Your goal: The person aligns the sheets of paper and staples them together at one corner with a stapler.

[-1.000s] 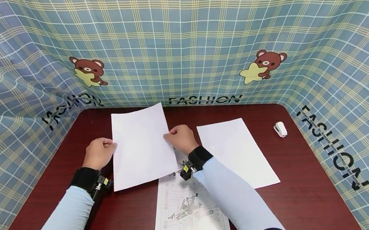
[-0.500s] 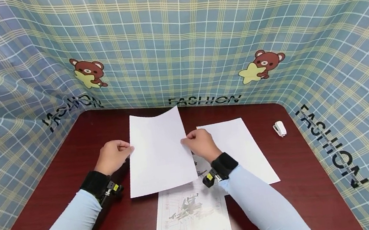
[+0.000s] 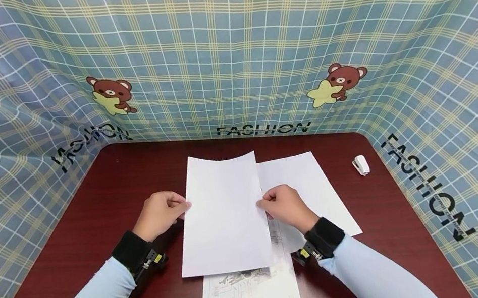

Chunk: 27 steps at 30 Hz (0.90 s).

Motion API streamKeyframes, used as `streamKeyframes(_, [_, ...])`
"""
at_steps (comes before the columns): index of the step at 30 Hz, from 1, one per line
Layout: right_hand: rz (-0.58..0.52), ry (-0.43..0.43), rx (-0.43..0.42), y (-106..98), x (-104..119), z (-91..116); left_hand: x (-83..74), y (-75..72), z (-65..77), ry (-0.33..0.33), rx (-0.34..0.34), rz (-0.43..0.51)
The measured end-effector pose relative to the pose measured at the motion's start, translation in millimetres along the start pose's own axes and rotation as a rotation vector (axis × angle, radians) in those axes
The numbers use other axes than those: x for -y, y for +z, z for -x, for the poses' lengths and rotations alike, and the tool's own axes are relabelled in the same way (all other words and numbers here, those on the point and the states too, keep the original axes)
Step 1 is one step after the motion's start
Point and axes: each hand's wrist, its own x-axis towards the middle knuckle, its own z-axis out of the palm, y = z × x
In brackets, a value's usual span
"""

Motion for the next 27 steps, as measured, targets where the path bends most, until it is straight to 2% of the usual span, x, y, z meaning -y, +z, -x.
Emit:
streamKeyframes(8, [0.046, 0.030, 0.030, -3.8, -19.8, 27.6, -5.2, 16.7, 16.5, -0.002, 0.079, 0.072])
streamKeyframes(13, [0.065, 0.038, 0.045, -1.2, -31.9, 41.2, -8.8, 26.8, 24.5, 0.005, 0.114, 0.078])
streamKeyframes(19, [0.101, 0.026, 0.069, -1.6, -42.2, 52.0, -8.2, 38.7, 28.7, 0.015, 0.150, 0.061])
streamKeyframes(27, [0.130, 0.025, 0.099, -1.2, -51.7, 55.6, -4.1, 47.8, 30.6, 0.023, 0.164, -0.001])
